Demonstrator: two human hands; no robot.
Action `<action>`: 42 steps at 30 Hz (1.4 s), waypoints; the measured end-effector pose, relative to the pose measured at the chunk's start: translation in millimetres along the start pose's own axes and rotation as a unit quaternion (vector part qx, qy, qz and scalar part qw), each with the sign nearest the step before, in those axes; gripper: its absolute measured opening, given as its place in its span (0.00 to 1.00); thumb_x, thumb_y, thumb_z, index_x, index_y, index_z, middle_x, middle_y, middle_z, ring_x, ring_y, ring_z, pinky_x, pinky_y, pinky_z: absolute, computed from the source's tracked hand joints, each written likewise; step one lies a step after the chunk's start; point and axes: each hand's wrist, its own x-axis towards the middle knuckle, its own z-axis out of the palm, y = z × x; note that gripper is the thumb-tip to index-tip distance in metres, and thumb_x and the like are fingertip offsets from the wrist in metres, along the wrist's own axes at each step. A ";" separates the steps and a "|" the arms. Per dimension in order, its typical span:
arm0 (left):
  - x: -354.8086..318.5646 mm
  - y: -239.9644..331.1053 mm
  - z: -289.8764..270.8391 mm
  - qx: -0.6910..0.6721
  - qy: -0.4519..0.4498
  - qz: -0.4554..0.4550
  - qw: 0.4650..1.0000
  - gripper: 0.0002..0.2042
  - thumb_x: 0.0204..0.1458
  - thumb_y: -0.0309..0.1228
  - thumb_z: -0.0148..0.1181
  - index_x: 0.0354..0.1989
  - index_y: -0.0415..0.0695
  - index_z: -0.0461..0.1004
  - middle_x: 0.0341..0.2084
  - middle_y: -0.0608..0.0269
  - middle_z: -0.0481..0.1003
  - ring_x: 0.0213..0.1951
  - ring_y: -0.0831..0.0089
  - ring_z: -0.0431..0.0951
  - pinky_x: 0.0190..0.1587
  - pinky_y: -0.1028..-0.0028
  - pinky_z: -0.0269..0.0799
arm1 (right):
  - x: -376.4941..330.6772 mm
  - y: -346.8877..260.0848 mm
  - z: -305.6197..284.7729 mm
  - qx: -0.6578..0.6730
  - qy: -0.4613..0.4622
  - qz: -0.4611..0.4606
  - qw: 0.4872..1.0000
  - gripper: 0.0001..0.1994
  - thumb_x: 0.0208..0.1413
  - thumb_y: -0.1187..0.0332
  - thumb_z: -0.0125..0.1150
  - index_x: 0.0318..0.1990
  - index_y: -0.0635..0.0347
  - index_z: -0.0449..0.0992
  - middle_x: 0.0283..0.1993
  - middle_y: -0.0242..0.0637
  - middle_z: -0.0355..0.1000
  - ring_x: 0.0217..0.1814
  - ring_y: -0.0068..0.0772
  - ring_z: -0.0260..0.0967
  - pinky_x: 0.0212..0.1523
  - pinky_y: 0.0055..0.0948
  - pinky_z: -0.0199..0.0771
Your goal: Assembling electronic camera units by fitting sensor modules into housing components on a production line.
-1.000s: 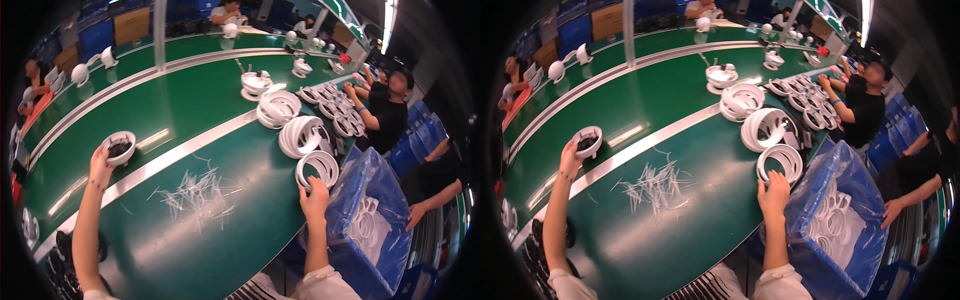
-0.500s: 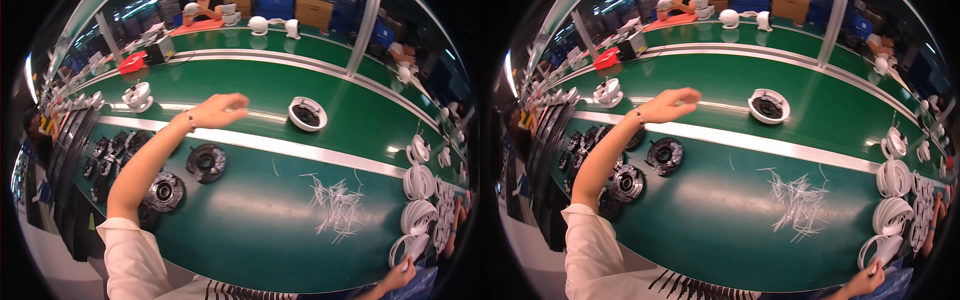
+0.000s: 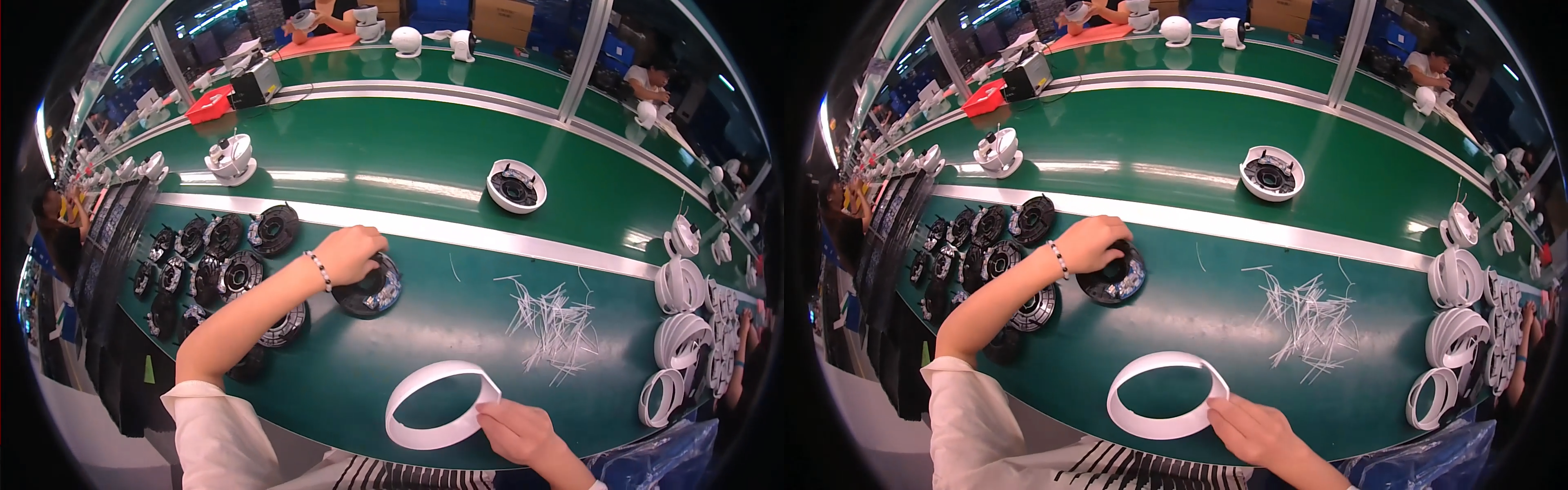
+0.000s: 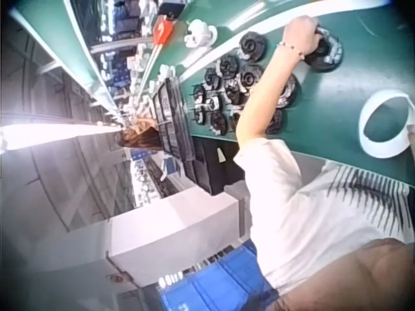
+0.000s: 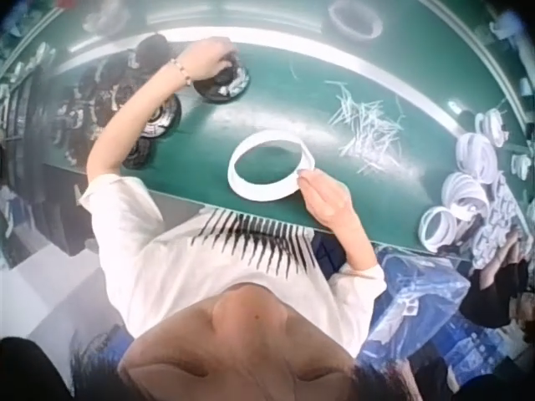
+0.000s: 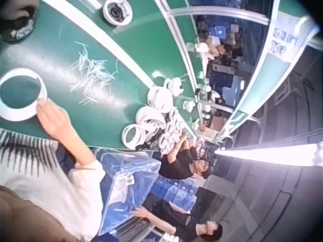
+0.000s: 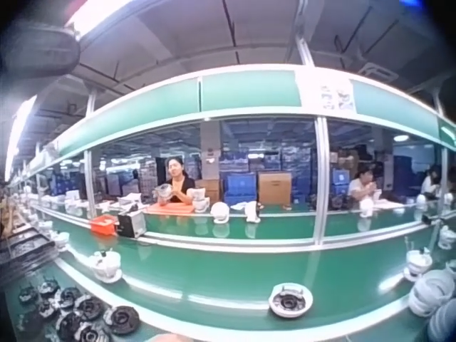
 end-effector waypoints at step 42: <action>33.6 74.7 27.6 -0.397 -0.022 -0.147 0.906 0.12 0.46 0.32 0.53 0.32 0.34 0.65 0.19 0.54 0.72 0.15 0.72 0.73 0.18 0.74 0.68 | 13.7 2.0 8.9 -0.009 -0.253 0.188 0.949 0.51 0.26 0.49 0.67 0.56 0.70 0.45 0.60 0.59 0.37 0.61 0.63 0.36 0.51 0.59 0.45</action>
